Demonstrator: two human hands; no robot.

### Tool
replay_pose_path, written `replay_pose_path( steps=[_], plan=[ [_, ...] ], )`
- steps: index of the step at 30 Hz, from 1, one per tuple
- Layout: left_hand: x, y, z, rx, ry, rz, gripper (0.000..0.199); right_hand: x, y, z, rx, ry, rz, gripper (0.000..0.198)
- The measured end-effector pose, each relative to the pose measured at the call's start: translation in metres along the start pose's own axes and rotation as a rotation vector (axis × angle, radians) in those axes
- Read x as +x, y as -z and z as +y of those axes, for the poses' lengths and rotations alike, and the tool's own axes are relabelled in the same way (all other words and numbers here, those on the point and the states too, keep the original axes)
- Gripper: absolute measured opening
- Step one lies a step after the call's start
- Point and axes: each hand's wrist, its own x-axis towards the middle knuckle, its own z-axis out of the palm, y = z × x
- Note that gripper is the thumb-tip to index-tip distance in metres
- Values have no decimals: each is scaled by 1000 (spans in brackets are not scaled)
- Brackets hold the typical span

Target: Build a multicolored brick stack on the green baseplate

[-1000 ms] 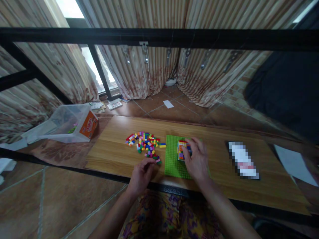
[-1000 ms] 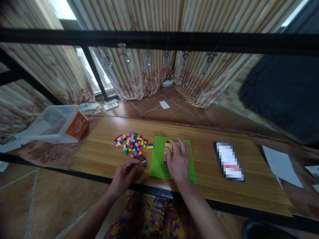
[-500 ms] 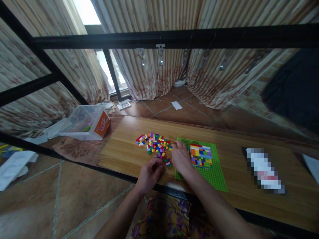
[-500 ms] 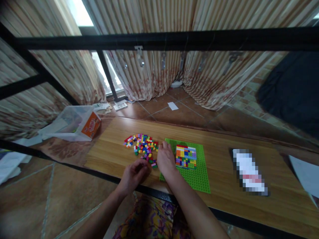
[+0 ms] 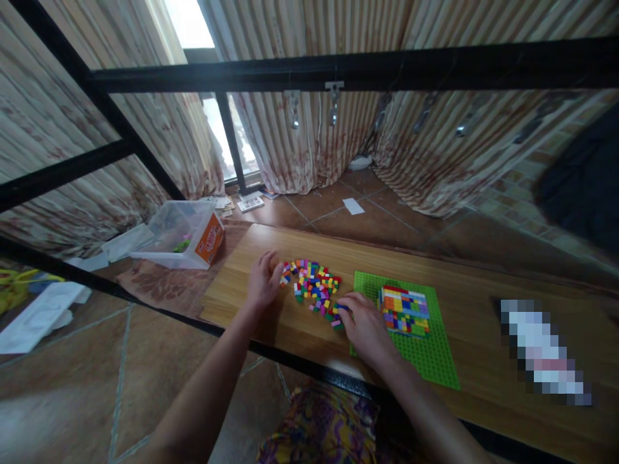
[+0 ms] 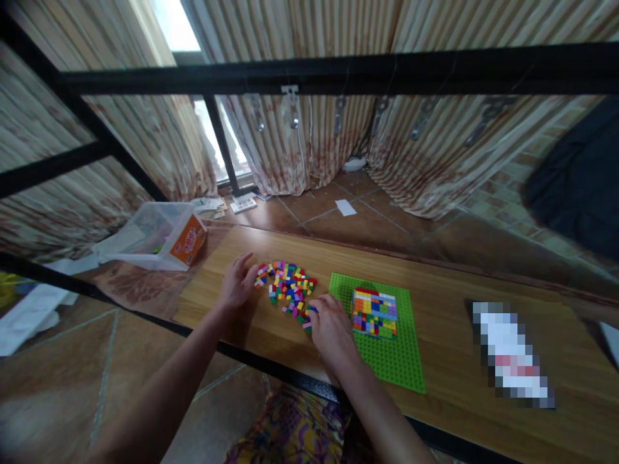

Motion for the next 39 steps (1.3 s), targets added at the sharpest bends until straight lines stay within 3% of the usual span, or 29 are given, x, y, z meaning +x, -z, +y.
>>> replay_pose_path(
  steps=[6, 10, 14, 20, 31, 39],
  plan=[
    [34, -19, 1, -41, -170, -255, 40, 14, 2, -2, 66, 48, 77, 22],
    [38, -25, 15, -80, -262, -369, 37, 45, -6, 0, 99, 36, 165, 29],
    [29, -25, 23, -100, -300, -405, 37, 70, -26, 2, 164, 20, 177, 38],
    [3, -24, 37, -180, -250, -361, 35, 68, -42, 2, 228, 61, 130, 39],
    [-38, -10, 59, -377, 26, -285, 41, 45, -15, 0, 302, -33, 131, 35],
    [-53, -10, 46, -561, 235, -44, 47, 3, -1, 1, 245, 9, 191, 32]
  ],
)
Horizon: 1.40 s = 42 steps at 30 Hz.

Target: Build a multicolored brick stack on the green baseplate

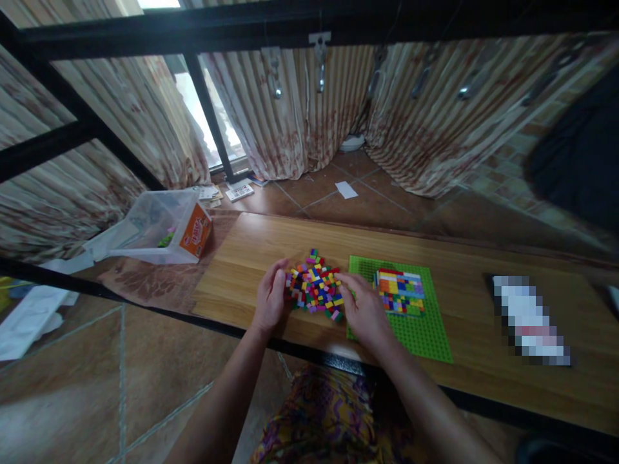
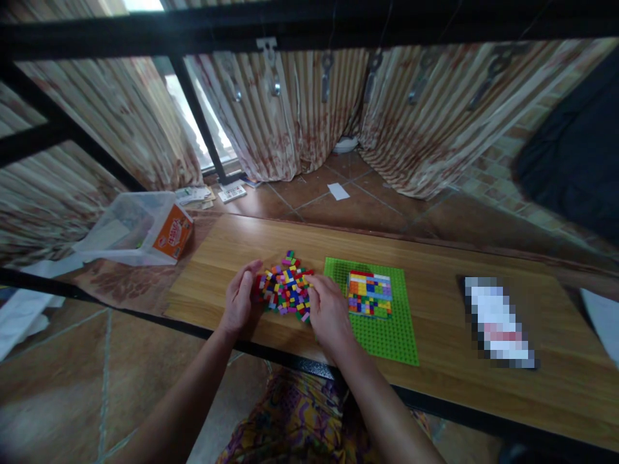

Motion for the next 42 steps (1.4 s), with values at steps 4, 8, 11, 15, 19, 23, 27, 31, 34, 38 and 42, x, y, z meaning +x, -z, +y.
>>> replay_pose_path(
  steps=[4, 8, 11, 15, 19, 23, 27, 31, 34, 38, 42],
  plan=[
    [0, -1, -2, -28, 22, 62, 46, -7, -7, -10, -116, 53, -54, 25],
    [2, -2, -1, 8, 2, 44, 43, 0, -21, -18, -247, 107, -141, 21],
    [3, -2, -2, 23, 0, 50, 41, 6, -29, -18, -279, 104, -154, 16],
    [4, -1, -5, 28, 4, 47, 42, 6, -28, -21, -273, 116, -139, 16],
    [5, 1, -10, 25, 10, 51, 43, -9, -13, -31, -112, 95, -73, 15],
    [7, 0, -10, 21, 42, 49, 43, -43, 12, -31, 125, -52, -11, 17],
    [7, -2, -5, 25, 50, 73, 44, -76, 44, -8, 188, -178, 93, 22],
    [7, -3, -2, 73, 47, 74, 45, -90, 77, 28, 157, -317, 276, 25],
    [8, -2, -4, 107, 37, 68, 43, -85, 94, 50, 139, -384, 361, 26],
    [9, -1, -6, 111, 24, 46, 43, -69, 102, 61, 120, -407, 401, 26],
    [9, -2, -1, 137, 26, 48, 43, -55, 102, 59, 75, -401, 393, 22]
  ],
)
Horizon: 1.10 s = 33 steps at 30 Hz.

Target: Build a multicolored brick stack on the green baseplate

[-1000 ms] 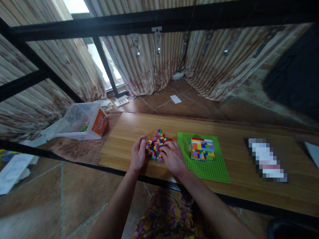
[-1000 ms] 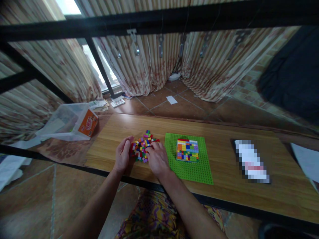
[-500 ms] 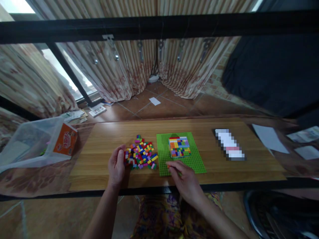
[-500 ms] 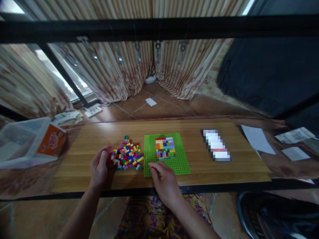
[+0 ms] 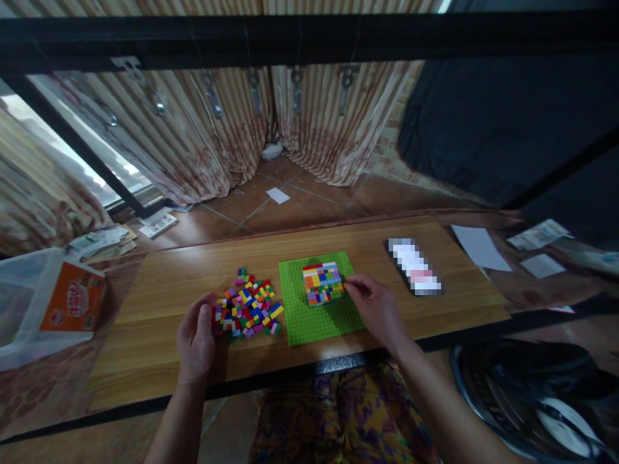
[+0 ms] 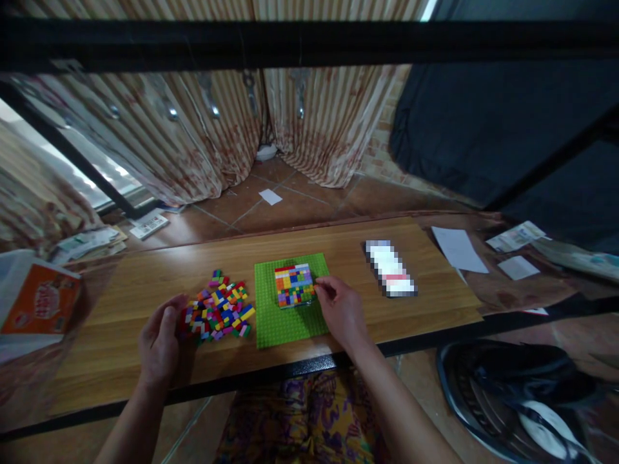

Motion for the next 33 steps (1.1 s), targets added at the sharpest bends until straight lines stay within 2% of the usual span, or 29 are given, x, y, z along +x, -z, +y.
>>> replay_pose_path(
  steps=[5, 11, 23, 29, 33],
  plan=[
    [-2, -1, 7, 10, 0, 5, 43, 6, -3, -6, -61, -7, -10, 17],
    [-2, -1, 3, -27, 19, 12, 42, 12, -6, -5, -97, -29, -10, 15],
    [-3, -2, 5, -65, 51, 11, 42, 19, -9, -1, 145, -211, -15, 26],
    [-3, -2, 3, -79, 50, 3, 41, 23, -6, -3, 153, -298, -37, 27],
    [-3, -2, 4, -94, 54, 2, 42, 24, -8, -2, 188, -294, -45, 27]
  ],
)
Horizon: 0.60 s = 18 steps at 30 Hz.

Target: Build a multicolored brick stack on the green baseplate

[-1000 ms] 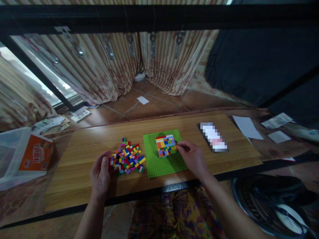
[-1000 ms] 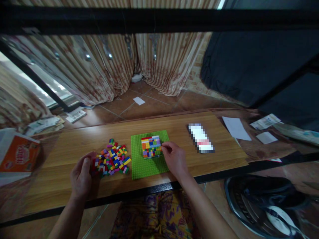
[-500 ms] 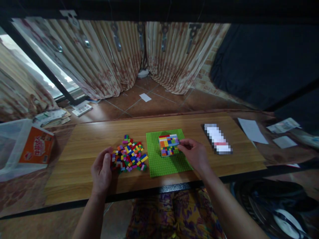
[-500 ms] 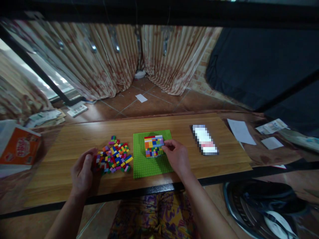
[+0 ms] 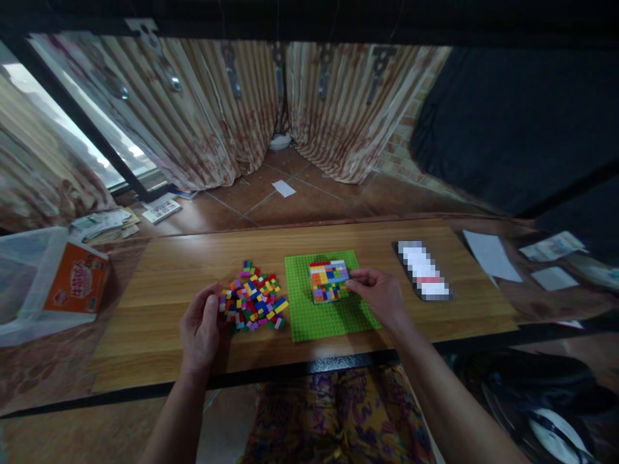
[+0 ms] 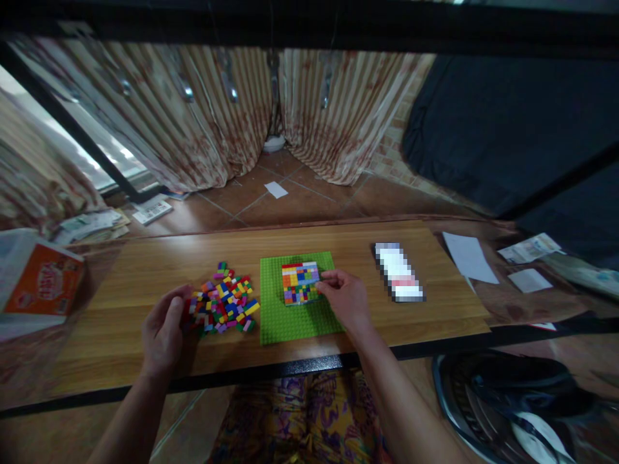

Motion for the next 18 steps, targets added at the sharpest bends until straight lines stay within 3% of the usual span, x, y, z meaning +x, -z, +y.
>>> replay_pose_path(
  steps=[4, 11, 14, 18],
  plan=[
    [0, 0, -1, 30, -27, 3, 43, -6, -1, 5, 86, 30, 20, 31],
    [2, 1, -7, 11, -85, -11, 40, -40, 4, 3, 50, 83, 207, 28],
    [1, 1, -7, 3, -83, -16, 39, -61, -6, -3, -4, 149, 129, 24],
    [0, 1, -4, 22, -89, -20, 38, -84, -32, -9, -115, 272, -97, 20]
  ],
)
